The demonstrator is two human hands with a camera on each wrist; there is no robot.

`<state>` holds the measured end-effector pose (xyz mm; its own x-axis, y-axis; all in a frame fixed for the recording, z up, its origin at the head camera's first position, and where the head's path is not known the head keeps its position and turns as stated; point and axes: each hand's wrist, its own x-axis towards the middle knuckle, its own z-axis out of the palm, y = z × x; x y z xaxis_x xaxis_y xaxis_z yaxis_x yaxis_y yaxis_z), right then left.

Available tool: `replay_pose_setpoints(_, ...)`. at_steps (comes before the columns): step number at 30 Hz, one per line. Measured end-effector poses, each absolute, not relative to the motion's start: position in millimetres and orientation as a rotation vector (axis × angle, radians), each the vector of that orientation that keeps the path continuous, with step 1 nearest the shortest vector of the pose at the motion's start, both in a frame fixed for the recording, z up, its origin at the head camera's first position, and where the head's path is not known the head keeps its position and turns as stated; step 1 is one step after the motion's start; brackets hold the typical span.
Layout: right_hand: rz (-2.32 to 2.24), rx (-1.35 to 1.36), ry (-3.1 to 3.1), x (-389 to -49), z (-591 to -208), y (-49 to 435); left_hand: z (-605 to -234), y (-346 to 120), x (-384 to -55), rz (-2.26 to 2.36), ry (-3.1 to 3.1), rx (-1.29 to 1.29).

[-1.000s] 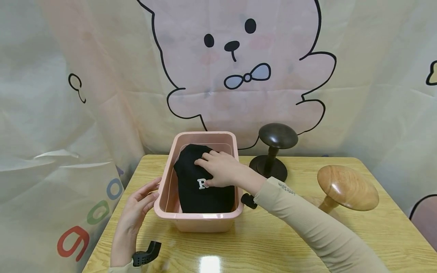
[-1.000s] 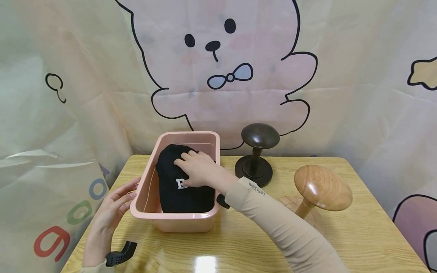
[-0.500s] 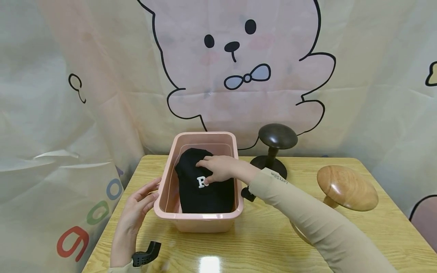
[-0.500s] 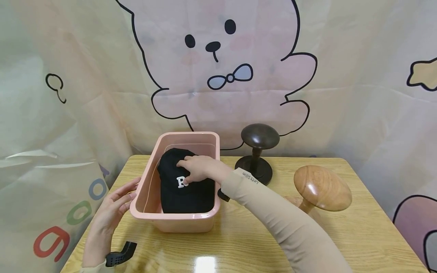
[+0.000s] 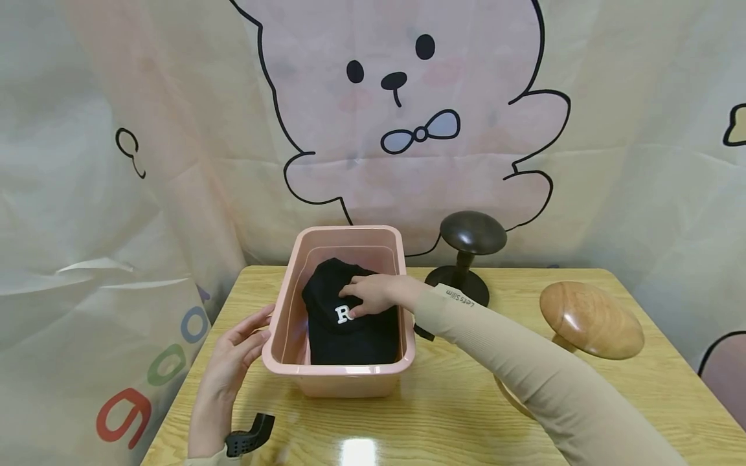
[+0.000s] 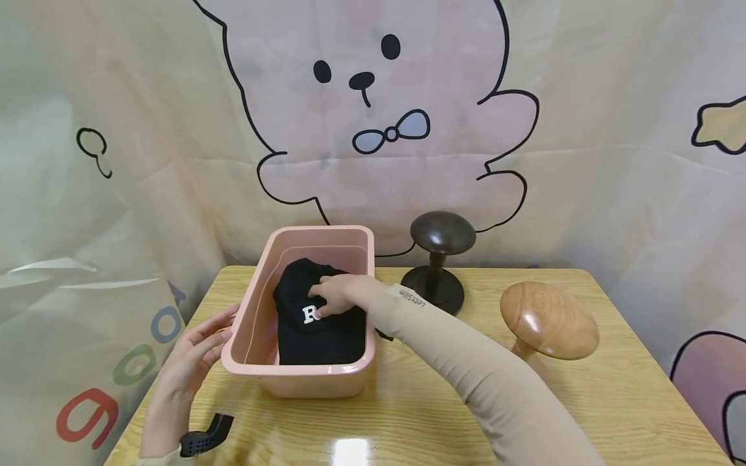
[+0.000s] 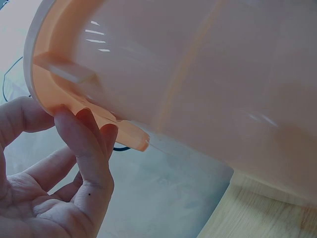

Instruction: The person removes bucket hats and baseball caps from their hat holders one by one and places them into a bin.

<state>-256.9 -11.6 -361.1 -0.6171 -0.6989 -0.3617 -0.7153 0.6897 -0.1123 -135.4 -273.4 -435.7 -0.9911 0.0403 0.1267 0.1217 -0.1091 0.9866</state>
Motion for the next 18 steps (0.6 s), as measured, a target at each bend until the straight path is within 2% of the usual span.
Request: replay_pose_setpoints(18,-0.158,-1.225,2.557,-258,-344,8,-433,-273,-134,-2.267,-2.085,-0.126)
